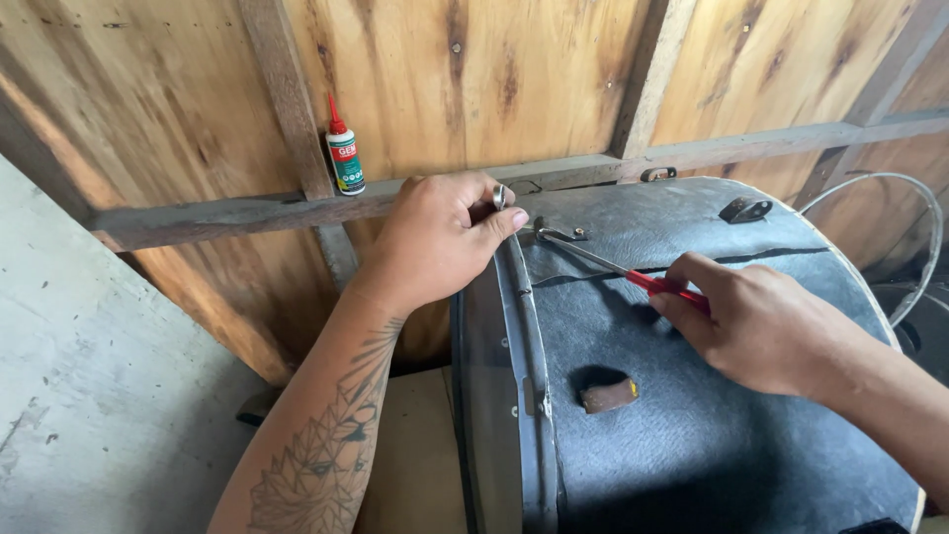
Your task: The person works on a large black drum, using pliers to remove a metal ring from the rim. They then use a red screwdriver to tighten a screw on the drum's hardware. Finally, they use yellow pliers to adjust a metal bracket on the drum's edge.
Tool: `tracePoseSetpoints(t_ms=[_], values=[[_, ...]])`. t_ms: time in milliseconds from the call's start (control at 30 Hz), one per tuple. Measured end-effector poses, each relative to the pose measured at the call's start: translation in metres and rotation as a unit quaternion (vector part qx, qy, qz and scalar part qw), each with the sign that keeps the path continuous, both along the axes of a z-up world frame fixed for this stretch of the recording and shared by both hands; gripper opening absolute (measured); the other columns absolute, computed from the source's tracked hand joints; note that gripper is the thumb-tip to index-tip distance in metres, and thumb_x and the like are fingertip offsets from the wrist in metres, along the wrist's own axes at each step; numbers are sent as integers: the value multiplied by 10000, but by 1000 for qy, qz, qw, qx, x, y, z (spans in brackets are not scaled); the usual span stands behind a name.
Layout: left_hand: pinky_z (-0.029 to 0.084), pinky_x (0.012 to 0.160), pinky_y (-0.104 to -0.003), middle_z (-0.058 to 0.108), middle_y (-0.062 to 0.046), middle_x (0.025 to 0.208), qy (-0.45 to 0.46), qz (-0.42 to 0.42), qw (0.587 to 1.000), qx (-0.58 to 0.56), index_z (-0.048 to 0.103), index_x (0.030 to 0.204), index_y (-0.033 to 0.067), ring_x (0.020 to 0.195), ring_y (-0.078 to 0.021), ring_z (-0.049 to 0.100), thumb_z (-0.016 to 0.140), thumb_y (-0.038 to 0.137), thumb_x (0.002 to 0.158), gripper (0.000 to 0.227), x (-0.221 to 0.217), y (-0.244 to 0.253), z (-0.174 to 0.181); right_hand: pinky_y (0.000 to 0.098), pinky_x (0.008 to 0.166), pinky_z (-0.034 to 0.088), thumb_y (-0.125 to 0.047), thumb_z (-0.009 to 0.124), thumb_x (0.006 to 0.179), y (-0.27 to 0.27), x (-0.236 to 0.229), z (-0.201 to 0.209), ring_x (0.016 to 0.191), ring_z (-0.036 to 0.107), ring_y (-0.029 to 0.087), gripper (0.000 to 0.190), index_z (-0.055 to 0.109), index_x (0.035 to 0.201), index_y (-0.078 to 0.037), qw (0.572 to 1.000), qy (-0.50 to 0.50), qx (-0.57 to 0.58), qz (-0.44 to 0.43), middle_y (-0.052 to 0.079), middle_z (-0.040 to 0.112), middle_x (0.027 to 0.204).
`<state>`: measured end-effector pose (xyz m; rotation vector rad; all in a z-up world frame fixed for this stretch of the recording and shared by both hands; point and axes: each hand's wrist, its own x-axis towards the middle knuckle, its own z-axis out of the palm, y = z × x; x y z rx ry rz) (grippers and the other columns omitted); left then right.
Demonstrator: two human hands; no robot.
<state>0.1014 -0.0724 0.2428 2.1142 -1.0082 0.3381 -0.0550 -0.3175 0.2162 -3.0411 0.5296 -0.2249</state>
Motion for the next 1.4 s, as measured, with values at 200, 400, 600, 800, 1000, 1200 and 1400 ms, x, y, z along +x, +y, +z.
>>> tracePoseSetpoints(t_ms=[200, 400, 600, 800, 1000, 1200, 1400], values=[[348, 535, -342, 550, 31, 555, -14, -4, 1000, -2, 749, 876, 187, 538, -120, 446, 712, 358, 918, 180, 4, 0, -2, 412, 721, 469, -520, 489, 1005, -1, 5, 7, 788, 687, 326, 407, 640, 850, -176, 997, 72, 10, -20, 94, 762, 785], [275, 465, -346, 390, 24, 473, -40, -14, 999, -2, 740, 854, 192, 435, -121, 347, 669, 424, 925, 253, 4, 1, -2, 410, 719, 449, -549, 437, 1028, -5, 12, 4, 754, 663, 322, 523, 634, 792, -126, 996, 84, 2, -3, 110, 736, 748], [394, 505, -301, 659, 61, 649, -45, -51, 997, -47, 755, 976, 165, 483, -80, 458, 714, 308, 902, 166, 3, -3, 6, 412, 706, 441, -573, 438, 1022, -6, 13, 4, 712, 639, 296, 543, 628, 785, -124, 995, 91, 26, -8, 116, 694, 711], [480, 623, -300, 732, 41, 729, -52, -54, 996, -56, 697, 851, 135, 683, -101, 643, 697, 295, 946, 186, 12, -7, 11, 385, 684, 420, -569, 455, 1038, -6, 14, 8, 677, 544, 251, 562, 569, 741, -105, 993, 98, 63, -20, 84, 596, 667], [627, 835, -340, 797, 9, 781, 13, 16, 999, -26, 721, 947, 123, 754, -118, 776, 626, 319, 1007, 226, 23, -12, 19, 364, 632, 394, -558, 459, 1057, -11, 13, 4, 637, 456, 175, 564, 603, 736, -117, 987, 105, 120, -9, 10, 455, 653], [539, 714, -313, 772, 57, 713, -40, 15, 998, -48, 692, 798, 138, 687, -112, 714, 632, 304, 986, 257, 36, -14, 13, 395, 803, 482, -568, 429, 1028, 8, 1, 5, 914, 709, 318, 528, 692, 855, -144, 993, 92, 71, -37, 122, 779, 872], [517, 742, -322, 760, 61, 741, -67, 14, 997, -38, 709, 728, 151, 713, -137, 704, 614, 296, 979, 306, 35, -9, 10, 413, 711, 446, -553, 453, 1015, 10, -10, 3, 804, 674, 346, 446, 684, 866, -202, 996, 66, 40, -51, 114, 738, 760]])
